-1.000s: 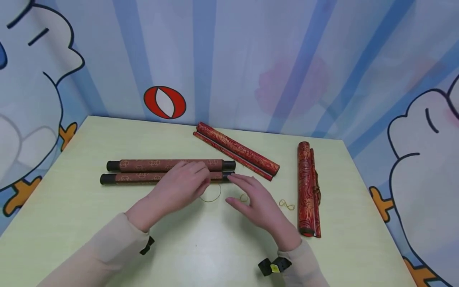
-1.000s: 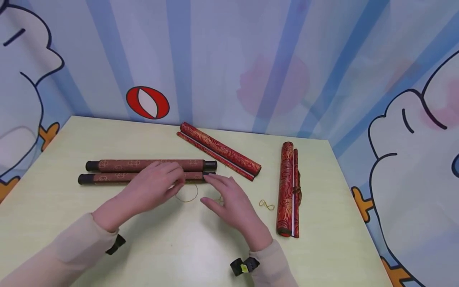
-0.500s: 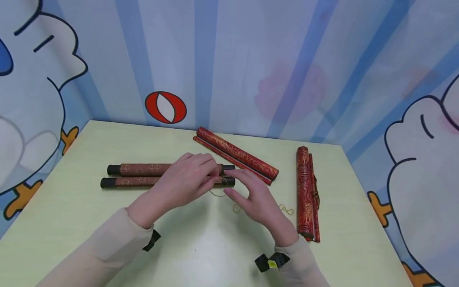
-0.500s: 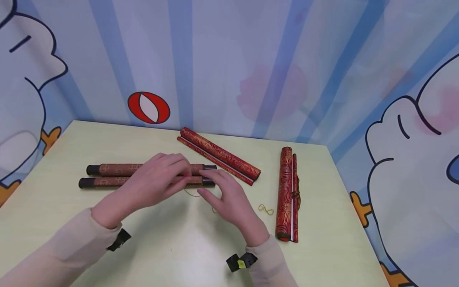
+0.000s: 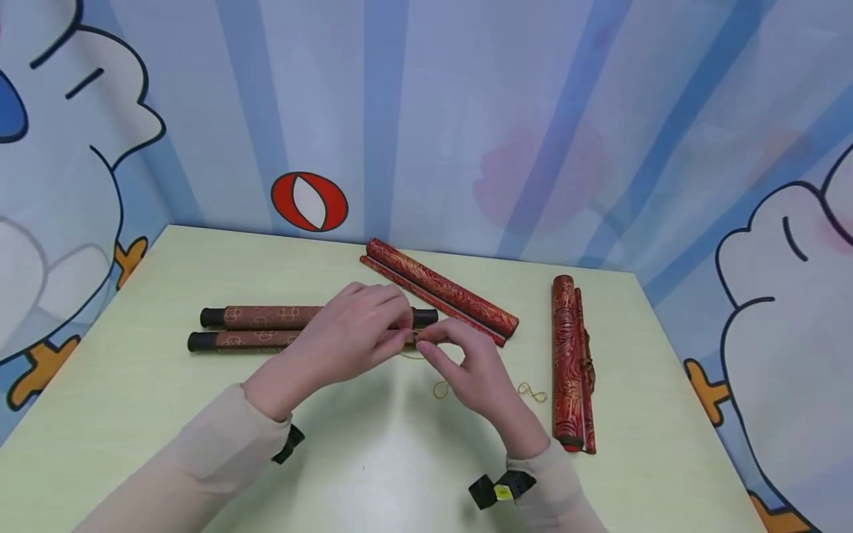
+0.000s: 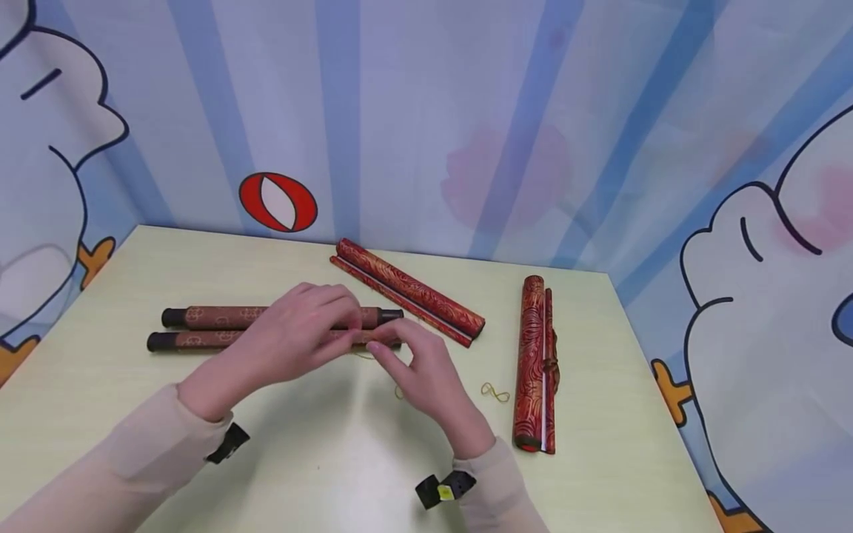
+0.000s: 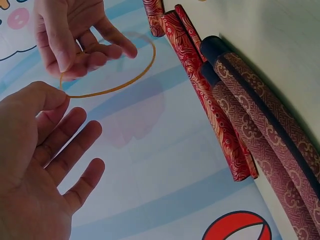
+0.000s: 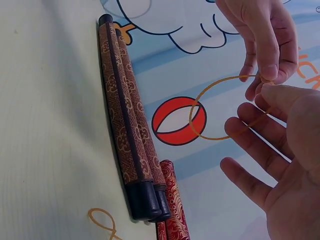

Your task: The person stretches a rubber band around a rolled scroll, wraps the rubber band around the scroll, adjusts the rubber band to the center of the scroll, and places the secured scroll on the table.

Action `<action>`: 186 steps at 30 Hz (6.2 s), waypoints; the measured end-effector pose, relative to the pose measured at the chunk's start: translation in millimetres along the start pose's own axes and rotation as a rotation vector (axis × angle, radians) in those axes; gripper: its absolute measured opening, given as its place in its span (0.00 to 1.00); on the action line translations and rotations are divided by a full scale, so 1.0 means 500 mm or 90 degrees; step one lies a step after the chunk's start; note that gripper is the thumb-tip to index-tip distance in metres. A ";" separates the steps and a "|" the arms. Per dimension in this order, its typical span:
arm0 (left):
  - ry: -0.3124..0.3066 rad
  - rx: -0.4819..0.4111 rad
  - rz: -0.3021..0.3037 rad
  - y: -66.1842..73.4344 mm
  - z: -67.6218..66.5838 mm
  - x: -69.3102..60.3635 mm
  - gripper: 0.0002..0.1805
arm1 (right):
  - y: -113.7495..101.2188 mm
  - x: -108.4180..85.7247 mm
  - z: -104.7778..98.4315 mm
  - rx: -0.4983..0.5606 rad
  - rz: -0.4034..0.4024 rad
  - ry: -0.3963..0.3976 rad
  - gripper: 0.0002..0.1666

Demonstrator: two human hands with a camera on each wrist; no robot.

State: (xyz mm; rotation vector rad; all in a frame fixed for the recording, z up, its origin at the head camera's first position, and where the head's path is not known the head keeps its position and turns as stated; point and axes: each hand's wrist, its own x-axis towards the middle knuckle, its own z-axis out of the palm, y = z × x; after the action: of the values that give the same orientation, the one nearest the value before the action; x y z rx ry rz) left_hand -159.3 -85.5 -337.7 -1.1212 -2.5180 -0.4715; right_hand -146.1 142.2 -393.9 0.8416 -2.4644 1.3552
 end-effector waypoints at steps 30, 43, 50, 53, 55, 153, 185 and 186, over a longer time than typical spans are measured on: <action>0.003 -0.025 -0.048 -0.024 0.037 -0.027 0.06 | 0.053 -0.012 -0.006 0.450 0.196 0.101 0.26; -0.010 -0.029 -0.055 -0.026 0.047 -0.040 0.03 | 0.058 -0.014 -0.015 0.304 0.061 0.023 0.24; -0.021 -0.021 -0.055 -0.024 0.048 -0.040 0.07 | 0.057 -0.017 -0.022 0.293 0.058 0.015 0.26; -0.017 -0.018 -0.054 -0.026 0.048 -0.041 0.06 | 0.058 -0.017 -0.024 0.269 0.064 0.021 0.28; -0.014 -0.019 -0.053 -0.028 0.049 -0.042 0.06 | 0.058 -0.018 -0.025 0.236 0.069 0.028 0.29; -0.342 0.021 -0.301 -0.232 0.084 -0.094 0.48 | 0.084 -0.085 -0.058 0.056 0.144 0.000 0.41; -0.274 0.063 -0.226 -0.225 0.072 -0.111 0.45 | 0.103 -0.087 -0.053 0.047 0.169 -0.013 0.42; -0.270 0.067 -0.223 -0.223 0.071 -0.111 0.45 | 0.104 -0.087 -0.053 0.045 0.168 -0.012 0.42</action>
State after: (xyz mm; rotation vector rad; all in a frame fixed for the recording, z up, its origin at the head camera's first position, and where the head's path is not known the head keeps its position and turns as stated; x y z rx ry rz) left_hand -214.9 -176.6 -411.1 -0.8058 -3.0896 -0.1944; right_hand -142.5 202.3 -434.8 0.5595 -2.6287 1.5335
